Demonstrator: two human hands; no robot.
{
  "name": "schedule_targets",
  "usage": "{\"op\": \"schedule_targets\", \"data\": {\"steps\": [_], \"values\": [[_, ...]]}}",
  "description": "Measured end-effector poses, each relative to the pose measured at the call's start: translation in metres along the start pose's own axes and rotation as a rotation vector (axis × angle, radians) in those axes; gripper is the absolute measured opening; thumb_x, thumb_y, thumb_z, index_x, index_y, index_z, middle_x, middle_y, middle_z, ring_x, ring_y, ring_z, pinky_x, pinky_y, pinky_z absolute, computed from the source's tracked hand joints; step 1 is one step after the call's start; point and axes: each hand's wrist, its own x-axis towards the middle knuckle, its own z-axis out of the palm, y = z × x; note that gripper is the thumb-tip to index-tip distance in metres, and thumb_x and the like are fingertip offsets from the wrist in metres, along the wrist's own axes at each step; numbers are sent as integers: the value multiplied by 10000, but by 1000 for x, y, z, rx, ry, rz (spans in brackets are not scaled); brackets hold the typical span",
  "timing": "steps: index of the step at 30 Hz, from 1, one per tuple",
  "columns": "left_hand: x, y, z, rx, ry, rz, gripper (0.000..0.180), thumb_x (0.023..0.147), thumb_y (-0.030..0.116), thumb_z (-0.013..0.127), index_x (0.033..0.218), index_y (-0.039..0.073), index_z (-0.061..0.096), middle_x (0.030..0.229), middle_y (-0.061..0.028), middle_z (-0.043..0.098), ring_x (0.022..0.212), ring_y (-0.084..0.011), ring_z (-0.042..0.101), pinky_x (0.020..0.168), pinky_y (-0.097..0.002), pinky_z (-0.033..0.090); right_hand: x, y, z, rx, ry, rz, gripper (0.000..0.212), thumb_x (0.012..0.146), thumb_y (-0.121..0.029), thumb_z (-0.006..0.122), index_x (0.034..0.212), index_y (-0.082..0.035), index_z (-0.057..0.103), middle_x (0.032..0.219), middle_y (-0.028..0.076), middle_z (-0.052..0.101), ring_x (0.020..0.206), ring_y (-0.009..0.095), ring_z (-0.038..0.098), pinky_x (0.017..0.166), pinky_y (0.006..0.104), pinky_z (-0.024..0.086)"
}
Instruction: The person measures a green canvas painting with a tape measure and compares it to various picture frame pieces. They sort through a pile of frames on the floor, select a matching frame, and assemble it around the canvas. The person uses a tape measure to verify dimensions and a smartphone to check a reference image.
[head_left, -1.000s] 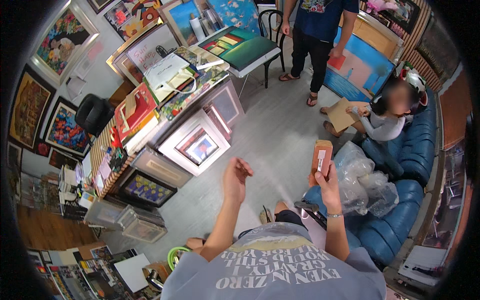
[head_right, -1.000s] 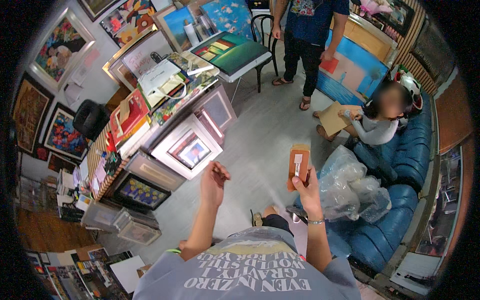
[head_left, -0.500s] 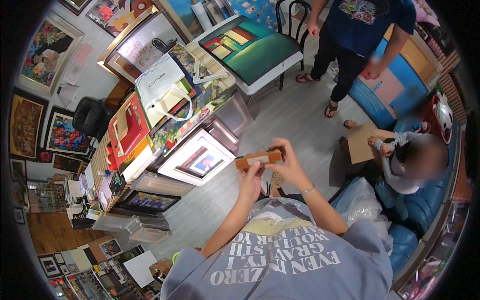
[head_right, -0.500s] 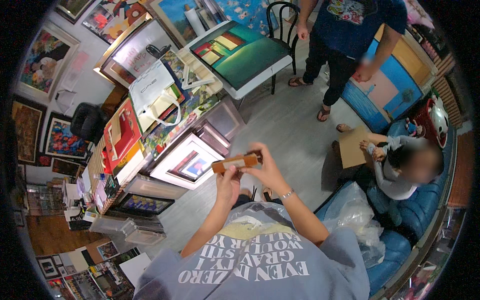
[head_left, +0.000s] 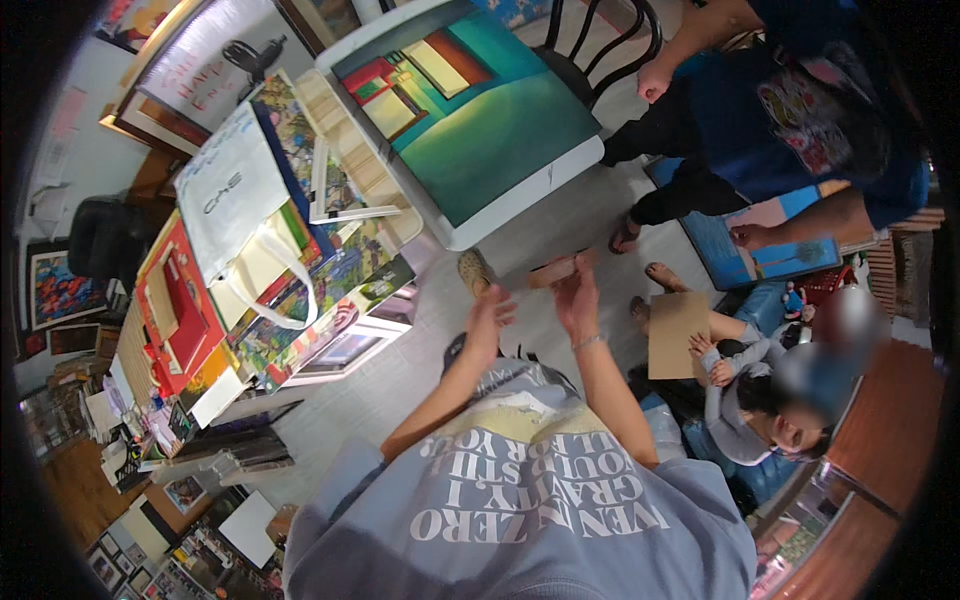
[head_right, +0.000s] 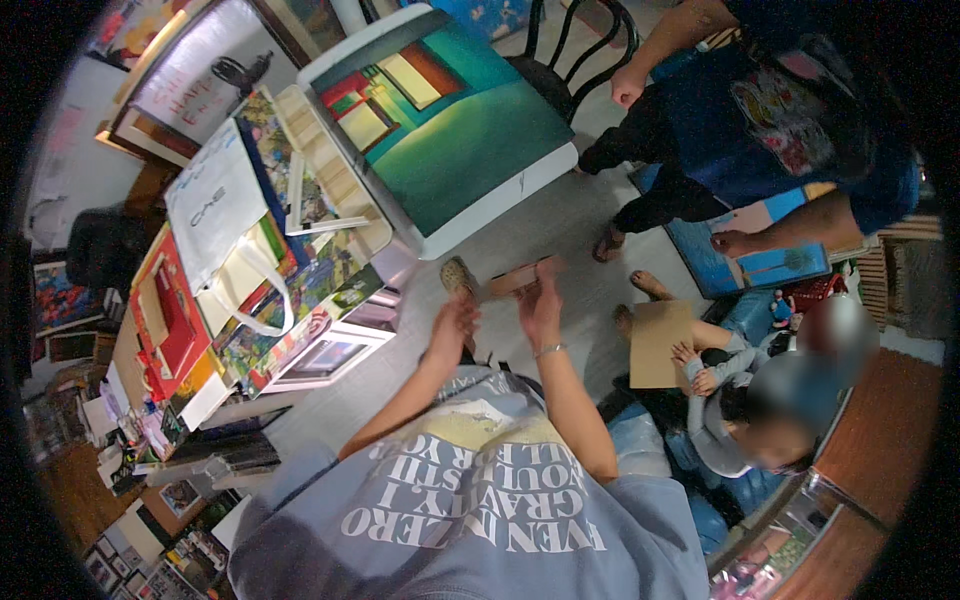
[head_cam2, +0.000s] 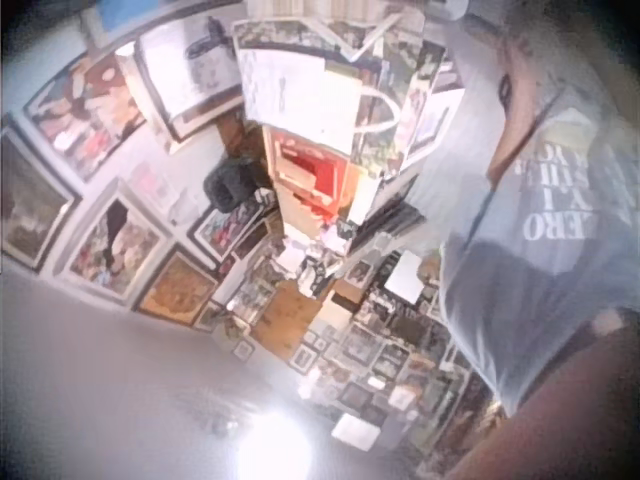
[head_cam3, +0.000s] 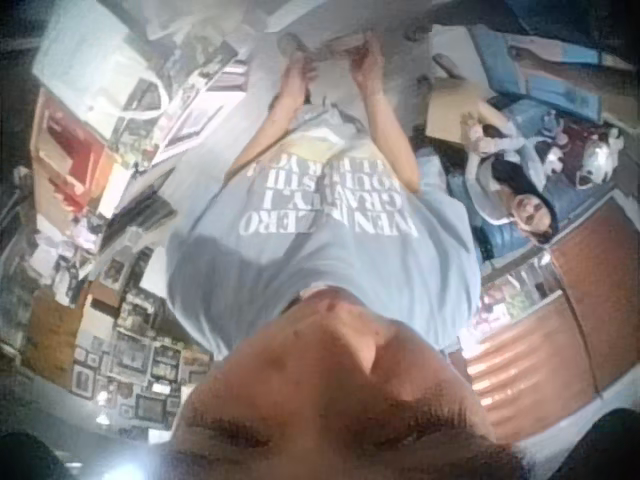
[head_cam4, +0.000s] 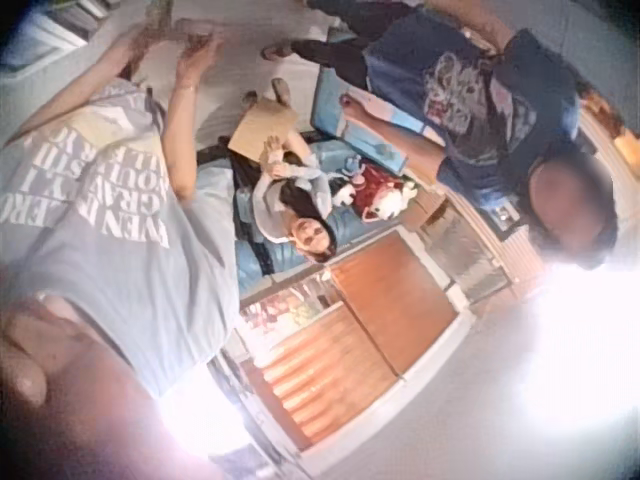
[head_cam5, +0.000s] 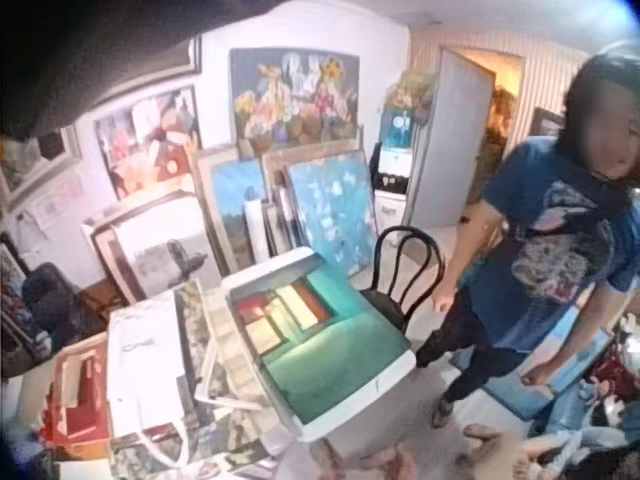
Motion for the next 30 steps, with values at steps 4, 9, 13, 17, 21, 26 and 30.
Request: {"op": "schedule_targets", "data": {"steps": [4,9,13,17,21,26,30], "values": [[93,23,-29,-14,145,-104,515,945,445,554,1262,45,488,1171,-104,570,1037,-234,572,841,-370,461,96,-72,2,-113,275,14,314,919,-331,643,1117,-103,556,998,65,619,902,216,601,793,391,490],[119,70,-3,162,467,0,587,954,448,526,1342,21,421,1305,-157,508,1239,-305,488,1015,-457,380,214,-128,14,-209,320,-47,358,925,-368,621,1155,-103,548,992,77,610,753,221,601,657,400,515],[145,75,-15,199,484,55,603,959,488,507,1383,69,415,1372,-128,488,1249,-289,487,999,-440,377,308,-149,1,-288,310,71,451,911,-424,617,1221,-107,536,961,77,600,753,227,611,636,391,521],[157,82,-14,281,522,140,618,964,513,489,1418,104,401,1368,-111,497,1219,-277,503,989,-438,377,361,-155,11,-307,241,61,557,862,-497,641,1266,-131,528,918,72,590,712,218,621,595,377,516],[167,95,6,165,610,78,625,978,530,436,1398,68,424,1351,-106,504,1195,-267,499,991,-436,368,398,-148,0,-508,266,29,527,855,-526,630,1230,-167,540,887,41,575,682,199,625,587,362,528],[170,84,8,102,681,73,638,988,546,378,1350,29,473,1296,-113,543,1190,-265,496,1032,-451,328,393,-150,2,-452,297,90,522,818,-548,656,1151,-161,544,817,42,578,662,199,616,562,383,510],[167,81,7,63,716,94,616,991,544,377,1321,38,495,1258,-98,553,1144,-244,513,1021,-437,328,380,-157,12,-468,330,154,468,848,-500,649,1107,-118,568,766,59,608,643,201,631,551,356,526]]}}
